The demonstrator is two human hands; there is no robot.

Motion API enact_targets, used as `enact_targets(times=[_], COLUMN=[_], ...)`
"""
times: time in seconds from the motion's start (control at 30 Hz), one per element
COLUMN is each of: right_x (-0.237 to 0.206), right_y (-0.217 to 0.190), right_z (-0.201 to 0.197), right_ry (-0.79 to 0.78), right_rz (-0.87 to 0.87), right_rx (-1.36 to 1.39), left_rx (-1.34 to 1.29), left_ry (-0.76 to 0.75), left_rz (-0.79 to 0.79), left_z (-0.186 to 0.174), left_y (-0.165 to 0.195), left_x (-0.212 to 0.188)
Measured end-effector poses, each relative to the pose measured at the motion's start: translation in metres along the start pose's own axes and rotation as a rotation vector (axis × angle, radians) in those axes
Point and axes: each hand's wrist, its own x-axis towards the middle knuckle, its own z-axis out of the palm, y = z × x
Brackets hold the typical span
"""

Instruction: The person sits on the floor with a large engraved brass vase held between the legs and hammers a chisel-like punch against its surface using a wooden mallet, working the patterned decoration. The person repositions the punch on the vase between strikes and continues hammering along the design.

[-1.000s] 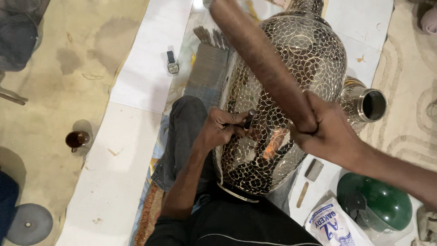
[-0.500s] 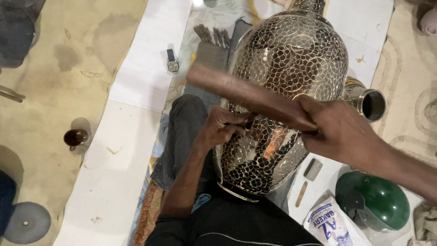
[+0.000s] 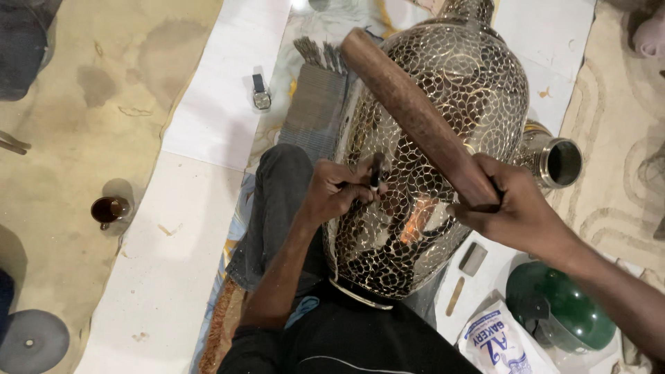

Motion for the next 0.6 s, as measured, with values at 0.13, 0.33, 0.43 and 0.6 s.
enact_targets(times=[0.13,0.33,0.43,0.6], right_x=[0.006,0.016,0.020,0.027], right_y=[0.010,0.007,-0.001,-0.026], right_z=[-0.001,-0.002,-0.010,-0.020], right_ry=[0.075,0.197,0.100,-0.045], right_rz=[0.022,-0.298,-0.262,-0.089], right_rx=[-0.069,0.054,-0.013,-0.452], left_rx=[0.066,-0.008,-0.013,0.141], left_ry=[-0.008,-0.012,-0.001,-0.035], left_rz=[-0.092,-0.118,-0.106,-0.092], left_z=[-0.002,-0.001,-0.001,0.001], left_y=[0.002,0.006,0.006,0.005], left_x=[0.001,0.006,0.007,0.010])
